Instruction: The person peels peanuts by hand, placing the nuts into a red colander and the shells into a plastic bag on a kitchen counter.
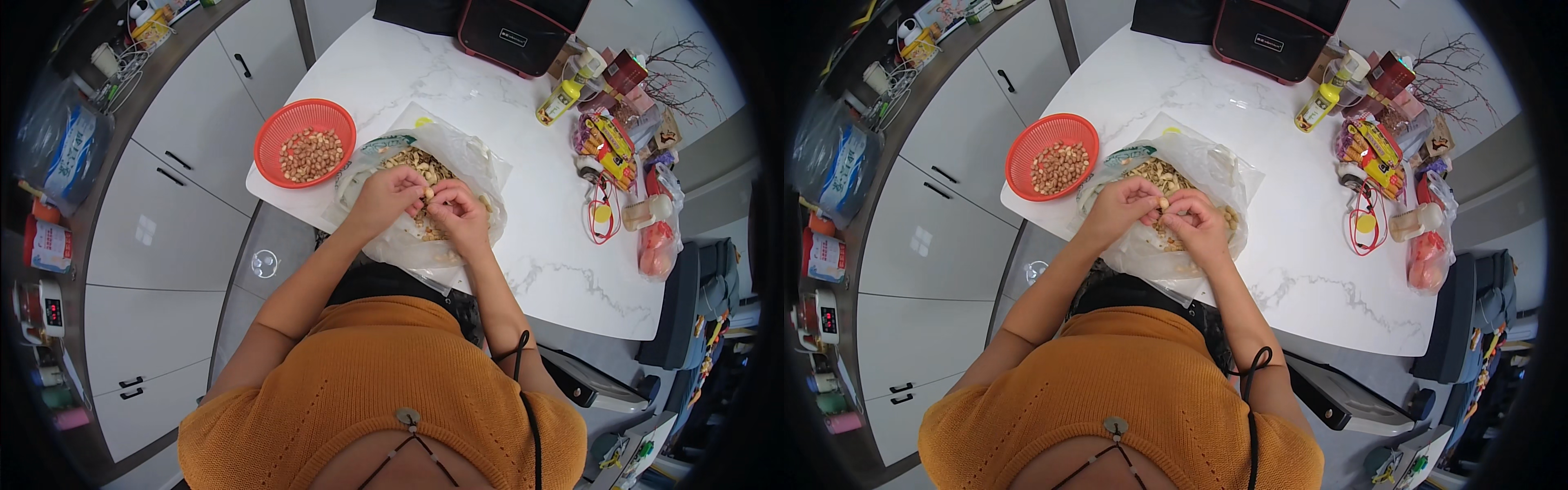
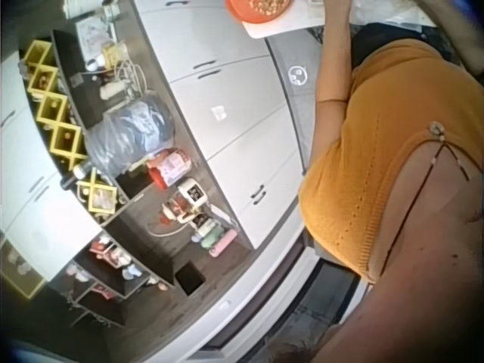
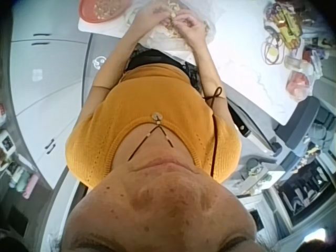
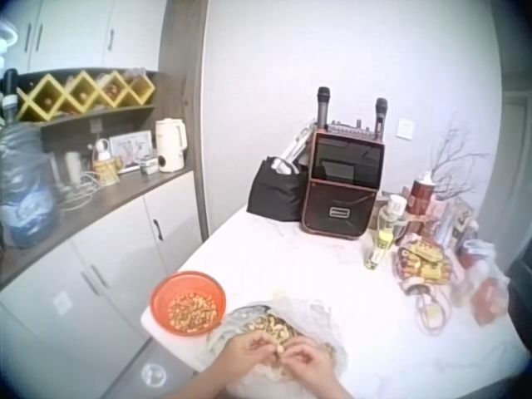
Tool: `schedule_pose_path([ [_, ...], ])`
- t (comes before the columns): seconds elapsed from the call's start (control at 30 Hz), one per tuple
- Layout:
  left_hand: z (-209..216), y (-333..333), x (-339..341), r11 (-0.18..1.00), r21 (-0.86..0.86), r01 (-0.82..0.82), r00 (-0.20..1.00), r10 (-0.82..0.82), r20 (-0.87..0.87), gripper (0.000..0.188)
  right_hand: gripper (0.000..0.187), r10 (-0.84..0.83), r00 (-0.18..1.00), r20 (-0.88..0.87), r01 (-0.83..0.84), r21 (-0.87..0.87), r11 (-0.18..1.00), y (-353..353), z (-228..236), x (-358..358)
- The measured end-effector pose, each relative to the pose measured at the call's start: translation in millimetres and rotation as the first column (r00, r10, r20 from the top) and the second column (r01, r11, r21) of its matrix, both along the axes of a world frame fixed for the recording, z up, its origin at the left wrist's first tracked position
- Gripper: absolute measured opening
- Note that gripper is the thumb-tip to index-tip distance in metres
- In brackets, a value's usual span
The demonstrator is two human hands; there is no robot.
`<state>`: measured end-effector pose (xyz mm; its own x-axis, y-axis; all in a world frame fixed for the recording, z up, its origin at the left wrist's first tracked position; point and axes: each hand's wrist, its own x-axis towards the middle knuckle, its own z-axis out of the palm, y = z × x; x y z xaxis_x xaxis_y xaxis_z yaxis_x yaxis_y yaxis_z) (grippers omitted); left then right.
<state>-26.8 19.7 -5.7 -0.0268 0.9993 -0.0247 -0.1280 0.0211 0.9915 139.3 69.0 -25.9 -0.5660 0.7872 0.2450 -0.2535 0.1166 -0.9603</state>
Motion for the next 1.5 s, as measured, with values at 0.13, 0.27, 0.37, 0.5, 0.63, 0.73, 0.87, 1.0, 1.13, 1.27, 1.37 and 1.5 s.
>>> schedule_pose_path([
  [0.13,-3,1,5,1.0,0.031,0.0,1.0,0.001,-0.031,0.009,0.02,-0.009,0.998,-0.062,0.001,-0.121,0.993,3,-8,-1],
  [0.27,-2,0,8,1.0,0.022,0.006,0.999,-0.005,-0.044,0.008,0.028,-0.007,0.999,-0.046,0.0,-0.148,0.989,4,-9,-2],
  [0.37,4,-2,12,0.998,0.057,-0.016,0.987,0.024,-0.158,0.007,0.028,-0.047,0.999,-0.018,0.045,-0.122,0.991,2,-8,-4],
  [0.5,0,-2,13,0.988,0.14,-0.058,0.962,0.092,-0.256,0.006,0.029,-0.066,0.997,0.043,0.071,-0.12,0.99,2,-9,-4],
  [0.63,5,-3,13,0.985,0.161,-0.058,0.944,0.107,-0.312,0.006,0.024,-0.061,0.993,0.099,0.077,-0.169,0.983,2,-9,-3],
  [0.73,6,-3,13,0.987,0.147,-0.07,0.944,0.113,-0.309,0.007,0.02,-0.061,0.985,0.163,0.089,-0.171,0.981,-1,0,-1],
  [0.87,-3,-1,11,0.975,0.177,-0.131,0.959,0.171,-0.228,0.008,0.01,-0.092,0.981,0.17,0.12,-0.16,0.98,-1,-4,0],
  [1.0,-2,-2,10,0.978,0.164,-0.131,0.964,0.164,-0.208,0.009,0.01,-0.087,0.989,0.124,0.107,-0.164,0.981,-4,2,2],
  [1.13,-5,0,9,0.982,0.151,-0.114,0.974,0.141,-0.178,0.009,0.013,-0.129,0.984,0.123,0.133,-0.021,0.991,-3,-3,3],
  [1.27,-7,1,10,0.986,0.138,-0.097,0.98,0.118,-0.158,0.009,0.01,-0.186,0.978,0.098,0.172,0.133,0.976,-1,-11,2],
  [1.37,-8,1,10,0.988,0.131,-0.087,0.982,0.107,-0.154,0.009,0.009,-0.197,0.975,0.106,0.184,0.124,0.975,-2,-12,1],
  [1.5,-9,2,9,0.99,0.116,-0.076,0.983,0.094,-0.156,0.01,0.009,-0.157,0.975,0.155,0.162,-0.019,0.987,-7,-5,2],
])
